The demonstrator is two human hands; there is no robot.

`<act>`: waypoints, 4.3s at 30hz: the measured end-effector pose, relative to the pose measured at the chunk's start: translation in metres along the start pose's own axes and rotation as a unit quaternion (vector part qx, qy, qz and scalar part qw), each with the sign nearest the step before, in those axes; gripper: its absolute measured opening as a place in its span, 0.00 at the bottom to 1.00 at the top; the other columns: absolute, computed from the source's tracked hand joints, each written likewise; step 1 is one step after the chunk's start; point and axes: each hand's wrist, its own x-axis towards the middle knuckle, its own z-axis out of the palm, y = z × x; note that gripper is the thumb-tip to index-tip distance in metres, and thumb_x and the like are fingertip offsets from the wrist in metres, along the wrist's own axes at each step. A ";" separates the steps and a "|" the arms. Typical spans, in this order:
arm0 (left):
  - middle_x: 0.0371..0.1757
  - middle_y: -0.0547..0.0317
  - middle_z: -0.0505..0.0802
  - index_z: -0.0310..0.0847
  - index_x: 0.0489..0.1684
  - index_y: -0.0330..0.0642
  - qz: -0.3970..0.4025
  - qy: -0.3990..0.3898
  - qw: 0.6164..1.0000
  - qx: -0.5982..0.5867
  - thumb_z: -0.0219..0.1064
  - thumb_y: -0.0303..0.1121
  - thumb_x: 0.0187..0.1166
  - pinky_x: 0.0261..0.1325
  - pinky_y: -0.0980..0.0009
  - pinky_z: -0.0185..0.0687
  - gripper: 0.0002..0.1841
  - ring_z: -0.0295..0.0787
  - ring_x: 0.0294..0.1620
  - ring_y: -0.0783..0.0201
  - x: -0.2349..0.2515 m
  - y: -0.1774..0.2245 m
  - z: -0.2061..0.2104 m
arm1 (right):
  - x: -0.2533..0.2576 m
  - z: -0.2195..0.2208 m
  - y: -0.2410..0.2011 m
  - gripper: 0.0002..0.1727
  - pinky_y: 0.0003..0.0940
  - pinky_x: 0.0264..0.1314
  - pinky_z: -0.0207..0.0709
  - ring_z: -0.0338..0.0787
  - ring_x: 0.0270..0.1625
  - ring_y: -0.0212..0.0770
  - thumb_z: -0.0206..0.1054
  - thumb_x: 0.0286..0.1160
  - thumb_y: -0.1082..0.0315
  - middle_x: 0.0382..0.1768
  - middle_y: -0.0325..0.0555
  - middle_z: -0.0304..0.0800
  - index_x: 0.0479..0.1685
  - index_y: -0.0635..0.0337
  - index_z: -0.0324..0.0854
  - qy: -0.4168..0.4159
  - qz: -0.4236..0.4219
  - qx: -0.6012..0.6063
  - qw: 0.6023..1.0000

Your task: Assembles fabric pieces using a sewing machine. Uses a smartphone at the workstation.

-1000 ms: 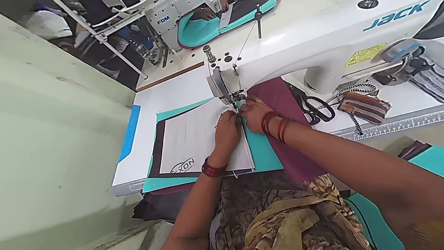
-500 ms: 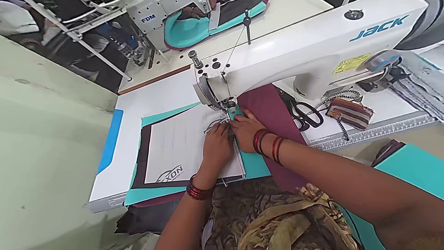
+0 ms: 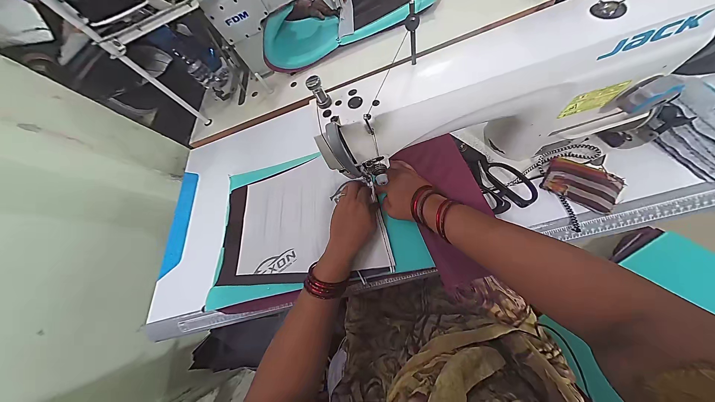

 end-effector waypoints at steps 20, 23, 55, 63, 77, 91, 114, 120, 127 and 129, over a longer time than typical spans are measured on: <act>0.71 0.47 0.89 0.88 0.63 0.35 0.103 0.120 0.987 0.026 0.56 0.29 0.82 0.75 0.47 0.76 0.19 0.82 0.76 0.43 -0.035 -0.017 0.024 | -0.036 0.009 -0.035 0.24 0.56 0.95 0.38 0.70 0.86 0.53 0.61 0.80 0.71 0.81 0.52 0.76 0.76 0.66 0.78 -0.086 -0.006 -0.090 0.992; 0.70 0.47 0.89 0.89 0.62 0.35 0.097 0.091 0.991 0.028 0.52 0.30 0.82 0.74 0.48 0.77 0.20 0.81 0.77 0.43 -0.030 -0.016 0.022 | -0.031 0.008 -0.031 0.24 0.59 0.93 0.39 0.73 0.83 0.51 0.64 0.78 0.67 0.76 0.49 0.82 0.72 0.65 0.82 -0.082 -0.008 -0.083 0.993; 0.68 0.43 0.87 0.89 0.61 0.38 0.176 0.053 0.979 -0.085 0.72 0.46 0.75 0.71 0.43 0.77 0.24 0.82 0.72 0.42 -0.020 -0.044 0.008 | -0.020 0.011 -0.010 0.16 0.50 0.84 0.66 0.80 0.77 0.59 0.59 0.73 0.83 0.67 0.60 0.87 0.56 0.76 0.87 0.010 -0.013 0.040 0.999; 0.61 0.48 0.95 0.93 0.51 0.35 0.209 0.177 0.961 -0.045 0.59 0.38 0.82 0.77 0.49 0.76 0.18 0.88 0.71 0.45 -0.035 -0.043 0.029 | -0.042 0.029 -0.025 0.22 0.51 0.81 0.68 0.82 0.76 0.55 0.65 0.69 0.80 0.70 0.53 0.88 0.64 0.68 0.87 0.069 -0.024 -0.003 0.997; 0.58 0.43 0.93 0.94 0.44 0.34 0.205 0.136 0.969 -0.023 0.58 0.35 0.78 0.68 0.48 0.81 0.18 0.88 0.66 0.43 -0.004 -0.049 0.021 | -0.016 0.022 -0.022 0.18 0.55 0.81 0.66 0.80 0.75 0.58 0.66 0.75 0.72 0.69 0.54 0.87 0.62 0.67 0.88 0.004 -0.001 -0.050 0.999; 0.51 0.43 0.96 0.92 0.41 0.32 0.242 0.196 0.949 -0.052 0.61 0.40 0.78 0.65 0.50 0.84 0.18 0.93 0.58 0.45 0.017 -0.069 0.024 | -0.001 0.031 -0.007 0.14 0.57 0.66 0.79 0.85 0.69 0.66 0.60 0.76 0.79 0.59 0.66 0.89 0.54 0.75 0.87 0.119 -0.001 0.017 0.993; 0.56 0.47 0.94 0.95 0.43 0.40 0.344 0.135 0.928 -0.040 0.63 0.44 0.78 0.69 0.50 0.81 0.18 0.90 0.62 0.47 0.032 -0.090 0.018 | -0.028 0.044 -0.027 0.29 0.74 0.90 0.29 0.53 0.93 0.64 0.67 0.76 0.62 0.86 0.57 0.68 0.79 0.55 0.79 0.061 0.074 0.006 0.995; 0.54 0.44 0.96 0.93 0.42 0.34 0.318 0.147 0.935 -0.056 0.65 0.37 0.74 0.64 0.51 0.85 0.15 0.93 0.59 0.47 0.037 -0.095 0.018 | -0.020 0.040 -0.025 0.31 0.73 0.91 0.22 0.45 0.95 0.64 0.61 0.82 0.57 0.90 0.56 0.61 0.86 0.53 0.71 0.025 0.099 0.009 0.995; 0.48 0.41 0.95 0.94 0.42 0.33 0.272 0.171 0.945 -0.059 0.69 0.31 0.69 0.57 0.47 0.86 0.12 0.93 0.52 0.43 0.042 -0.091 0.021 | -0.022 0.039 -0.024 0.28 0.73 0.91 0.22 0.46 0.95 0.65 0.60 0.84 0.56 0.90 0.57 0.60 0.83 0.52 0.75 0.026 0.112 0.015 0.993; 0.48 0.40 0.95 0.94 0.42 0.33 0.256 0.175 0.949 -0.047 0.68 0.31 0.70 0.57 0.45 0.86 0.12 0.93 0.52 0.41 0.042 -0.088 0.021 | -0.027 0.039 -0.025 0.25 0.70 0.92 0.24 0.49 0.94 0.65 0.60 0.84 0.59 0.88 0.57 0.63 0.79 0.52 0.79 0.039 0.109 0.023 0.993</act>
